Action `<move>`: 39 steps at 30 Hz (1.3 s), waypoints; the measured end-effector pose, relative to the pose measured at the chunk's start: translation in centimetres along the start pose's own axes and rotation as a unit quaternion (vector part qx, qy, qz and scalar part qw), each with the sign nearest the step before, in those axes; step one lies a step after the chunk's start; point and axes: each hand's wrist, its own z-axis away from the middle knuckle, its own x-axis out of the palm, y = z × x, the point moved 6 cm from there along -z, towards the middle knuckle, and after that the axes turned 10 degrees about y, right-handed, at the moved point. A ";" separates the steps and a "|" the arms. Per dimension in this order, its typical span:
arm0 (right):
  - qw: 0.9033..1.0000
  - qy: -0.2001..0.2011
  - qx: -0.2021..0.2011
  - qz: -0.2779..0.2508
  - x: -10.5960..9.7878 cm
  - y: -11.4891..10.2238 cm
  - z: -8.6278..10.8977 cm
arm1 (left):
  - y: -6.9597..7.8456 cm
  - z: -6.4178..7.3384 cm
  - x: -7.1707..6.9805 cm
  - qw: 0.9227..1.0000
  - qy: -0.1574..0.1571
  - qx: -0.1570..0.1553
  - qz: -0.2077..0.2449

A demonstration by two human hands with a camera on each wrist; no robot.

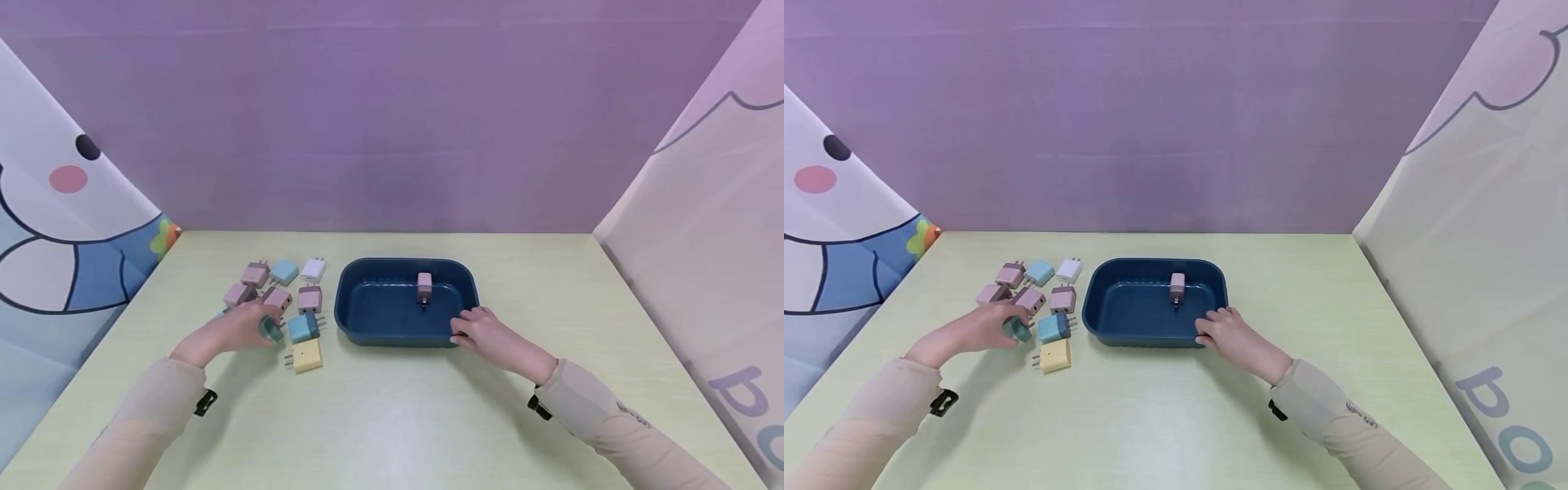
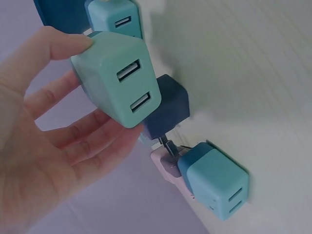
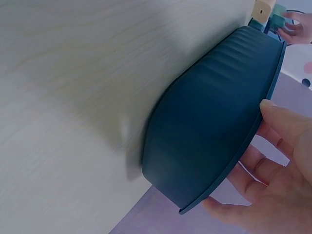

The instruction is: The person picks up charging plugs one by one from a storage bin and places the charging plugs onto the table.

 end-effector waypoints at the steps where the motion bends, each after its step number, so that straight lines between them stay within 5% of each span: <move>1: 1.000 0.000 0.000 0.000 0.0 0.0 0.0 | -0.1 0.0 0.1 1.000 -0.001 0.002 0.001; 27: 1.000 -0.007 0.001 -0.004 0.1 0.1 0.0 | -0.5 0.6 1.6 0.999 -0.032 -0.026 -0.014; 39: 1.000 -0.006 0.006 -0.004 0.1 0.1 -0.1 | -0.3 0.7 1.9 0.999 -0.027 -0.011 -0.024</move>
